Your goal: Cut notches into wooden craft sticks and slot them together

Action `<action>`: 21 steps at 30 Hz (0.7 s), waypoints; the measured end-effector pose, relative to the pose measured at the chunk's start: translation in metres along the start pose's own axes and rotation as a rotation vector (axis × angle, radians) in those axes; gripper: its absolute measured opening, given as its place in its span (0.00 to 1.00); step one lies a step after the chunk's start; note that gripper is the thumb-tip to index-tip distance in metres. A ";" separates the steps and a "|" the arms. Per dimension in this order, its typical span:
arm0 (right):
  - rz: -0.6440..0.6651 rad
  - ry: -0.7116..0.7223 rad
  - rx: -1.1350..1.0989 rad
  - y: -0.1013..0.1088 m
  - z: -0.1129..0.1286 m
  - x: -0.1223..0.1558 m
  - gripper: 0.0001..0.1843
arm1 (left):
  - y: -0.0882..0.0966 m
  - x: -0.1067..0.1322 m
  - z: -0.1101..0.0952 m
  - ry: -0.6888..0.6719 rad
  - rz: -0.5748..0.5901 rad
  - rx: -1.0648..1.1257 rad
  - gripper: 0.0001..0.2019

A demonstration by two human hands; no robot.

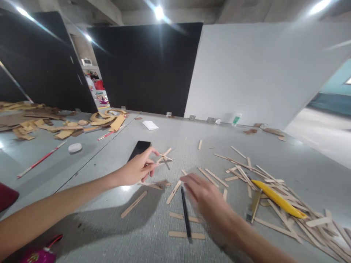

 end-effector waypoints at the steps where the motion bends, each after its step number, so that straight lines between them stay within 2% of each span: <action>1: 0.023 0.044 0.005 -0.008 0.015 -0.012 0.13 | -0.002 0.001 -0.004 -0.002 0.009 0.005 0.11; 2: 0.032 0.064 0.009 -0.015 0.025 -0.023 0.09 | -0.004 0.003 -0.009 -0.001 0.021 0.009 0.10; 4: 0.046 0.073 0.011 -0.024 0.035 -0.039 0.08 | -0.007 0.008 -0.020 0.001 0.040 0.017 0.09; 8: 0.039 0.040 -0.015 -0.026 0.029 -0.048 0.08 | -0.012 0.019 -0.036 -0.010 0.044 0.055 0.12; 11: 0.009 -0.010 -0.072 -0.013 0.017 -0.041 0.10 | -0.015 0.024 -0.040 -0.016 0.043 0.086 0.13; 15: -0.074 -0.114 -0.224 0.023 0.006 -0.025 0.14 | -0.020 0.030 -0.042 -0.004 0.057 0.120 0.13; 18: -0.068 -0.130 -0.359 0.043 0.012 -0.012 0.17 | -0.026 0.034 -0.046 0.001 0.073 0.123 0.14; 21: 0.008 -0.110 -0.565 0.045 0.023 -0.003 0.19 | -0.031 0.039 -0.050 0.002 0.088 0.124 0.14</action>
Point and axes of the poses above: each hand's wrist, its own x-axis away from the middle knuckle, its own y-axis out of the back of the hand, z = x × y, the point moved 10 cm from there along -x, towards the middle knuckle, and after that the axes turned 8 degrees about z, right-handed, at the moved point
